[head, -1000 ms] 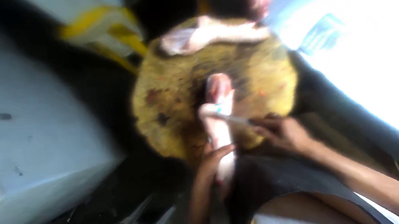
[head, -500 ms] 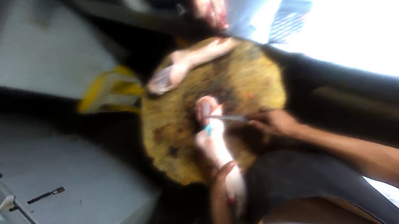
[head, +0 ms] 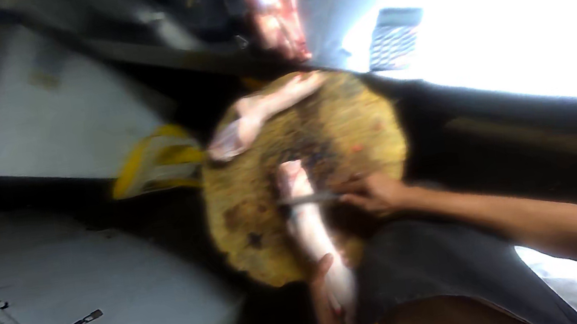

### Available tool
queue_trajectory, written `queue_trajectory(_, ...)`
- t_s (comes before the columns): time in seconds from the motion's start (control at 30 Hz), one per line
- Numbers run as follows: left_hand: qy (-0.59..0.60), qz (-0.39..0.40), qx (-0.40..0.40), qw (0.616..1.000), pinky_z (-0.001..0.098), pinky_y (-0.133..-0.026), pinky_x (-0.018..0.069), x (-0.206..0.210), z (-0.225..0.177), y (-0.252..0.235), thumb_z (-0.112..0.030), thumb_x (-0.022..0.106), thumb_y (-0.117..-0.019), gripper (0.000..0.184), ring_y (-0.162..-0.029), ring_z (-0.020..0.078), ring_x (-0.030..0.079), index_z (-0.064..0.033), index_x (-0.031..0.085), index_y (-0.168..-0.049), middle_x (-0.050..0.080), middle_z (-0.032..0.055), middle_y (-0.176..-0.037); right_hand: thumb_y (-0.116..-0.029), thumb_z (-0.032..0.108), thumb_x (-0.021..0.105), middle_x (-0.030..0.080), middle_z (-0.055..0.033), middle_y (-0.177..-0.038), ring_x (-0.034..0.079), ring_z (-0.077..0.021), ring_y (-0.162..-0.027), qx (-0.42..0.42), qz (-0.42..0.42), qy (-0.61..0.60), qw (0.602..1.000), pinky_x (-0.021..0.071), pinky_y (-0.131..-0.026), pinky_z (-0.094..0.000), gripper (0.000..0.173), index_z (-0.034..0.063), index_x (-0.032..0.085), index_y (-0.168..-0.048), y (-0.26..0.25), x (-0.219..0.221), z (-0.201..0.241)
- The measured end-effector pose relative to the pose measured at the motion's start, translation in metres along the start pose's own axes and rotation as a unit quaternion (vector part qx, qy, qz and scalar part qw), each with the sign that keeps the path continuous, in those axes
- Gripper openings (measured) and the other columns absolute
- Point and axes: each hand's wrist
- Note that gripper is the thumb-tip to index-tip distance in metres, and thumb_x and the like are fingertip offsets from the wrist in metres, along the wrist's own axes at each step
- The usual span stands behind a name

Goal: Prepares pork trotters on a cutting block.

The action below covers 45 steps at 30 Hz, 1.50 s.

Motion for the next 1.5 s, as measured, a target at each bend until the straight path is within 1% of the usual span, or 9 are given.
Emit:
queue_trajectory(0.13,-0.134,-0.114,0.015,0.984,0.0348,-0.067,0.0628,0.014,-0.003,0.01,-0.014,0.069,-0.0864,0.048,-0.075,0.0227,0.072,0.0053,0.053,-0.127,0.07,0.0196,-0.093,-0.1058,0.048,0.05,0.073,-0.0116,-0.116,0.071,-0.0309,-0.105,0.042,-0.05,-0.013,0.998,0.0551,-0.093,-0.0572,0.042,0.0266,0.067,-0.137,-0.014,-0.015,-0.01)
queue_trajectory(0.23,-0.324,-0.22,0.013,0.92,0.038,-0.075,0.0632,0.046,-0.016,0.02,-0.004,0.075,-0.0856,0.065,-0.085,0.0234,0.072,0.0012,0.044,-0.143,0.07,0.0186,-0.105,-0.1064,0.044,0.052,0.075,-0.0125,-0.11,0.072,-0.0311,-0.1,0.077,-0.096,-0.028,0.992,0.0552,-0.09,-0.0592,0.039,0.0219,0.068,-0.134,-0.017,-0.031,-0.014)
queue_trajectory(0.33,-0.472,-0.196,-0.001,0.859,0.0326,-0.095,0.0569,0.059,-0.023,0.021,-0.013,0.081,-0.0829,0.083,-0.11,0.0151,0.067,-0.0013,0.036,-0.152,0.064,0.0146,-0.128,-0.1041,0.05,0.05,0.073,-0.012,-0.111,0.07,-0.0286,-0.098,-0.022,-0.038,0.021,0.999,0.0566,-0.087,-0.054,0.044,0.0231,0.07,-0.132,0.014,-0.036,-0.004)
queue_trajectory(0.47,-0.549,-0.176,-0.032,0.817,0.0366,-0.104,0.0513,0.071,-0.022,0.012,-0.027,0.081,-0.0851,0.086,-0.12,0.0182,0.062,-0.0001,0.035,-0.153,0.061,0.0178,-0.133,-0.1051,0.05,0.05,0.072,-0.0143,-0.111,0.071,-0.0265,-0.092,-0.159,-0.025,0.032,0.986,0.0586,-0.077,-0.0473,0.042,0.0266,0.07,-0.134,0.04,-0.018,0.011)
queue_trajectory(0.67,-0.487,-0.177,-0.019,0.855,0.0338,-0.094,0.0573,0.071,-0.019,0.001,-0.023,0.08,-0.0852,0.076,-0.106,0.0155,0.068,0.0001,0.041,-0.146,0.066,0.0146,-0.121,-0.1042,0.051,0.051,0.072,-0.0101,-0.107,0.068,-0.021,-0.091,-0.106,-0.071,0.006,0.992,0.0572,-0.078,-0.0424,0.043,0.0283,0.069,-0.136,0.034,0.002,0.01)
queue_trajectory(0.87,-0.468,-0.168,-0.007,0.867,0.0307,-0.092,0.0579,0.071,-0.014,0.001,-0.018,0.08,-0.0849,0.076,-0.106,0.0138,0.068,-0.0005,0.039,-0.147,0.066,0.0137,-0.122,-0.1043,0.049,0.053,0.074,-0.0088,-0.102,0.071,-0.0244,-0.089,-0.01,-0.095,-0.012,0.995,0.0576,-0.081,-0.0511,0.041,0.021,0.074,-0.126,0.017,-0.018,-0.002)
queue_trajectory(1.0,-0.464,-0.182,-0.008,0.867,0.0298,-0.091,0.0578,0.075,-0.013,0.004,-0.015,0.079,-0.0861,0.071,-0.103,0.0134,0.068,0.0002,0.042,-0.145,0.066,0.0136,-0.12,-0.1038,0.052,0.05,0.073,-0.0087,-0.107,0.069,-0.0227,-0.091,-0.068,-0.047,0.007,0.997,0.0577,-0.079,-0.0462,0.043,0.0284,0.07,-0.134,0.036,-0.018,0.006)
queue_trajectory(1.13,-0.47,-0.18,-0.014,0.864,0.0293,-0.091,0.0579,0.077,-0.014,0.002,-0.015,0.079,-0.0864,0.073,-0.104,0.0127,0.068,-0.0004,0.04,-0.146,0.066,0.0135,-0.121,-0.1048,0.047,0.053,0.075,-0.0082,-0.102,0.071,-0.0226,-0.093,-0.003,-0.083,-0.033,0.996,0.0565,-0.087,-0.0485,0.04,0.0223,0.073,-0.129,0.028,-0.012,-0.008)
queue_trajectory(1.5,-0.53,-0.175,-0.026,0.829,0.0329,-0.098,0.0547,0.078,-0.013,0.0,-0.024,0.081,-0.0855,0.081,-0.112,0.015,0.065,-0.0008,0.037,-0.15,0.063,0.0153,-0.127,-0.1044,0.046,0.054,0.075,-0.0063,-0.104,0.069,-0.0185,-0.093,-0.043,-0.078,-0.047,0.995,0.0559,-0.087,-0.0442,0.04,0.0223,0.073,-0.13,0.035,-0.011,-0.011)
Point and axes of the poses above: each hand's wrist, its own y-axis away from the middle knuckle, its own x-axis out of the palm, z = x × y
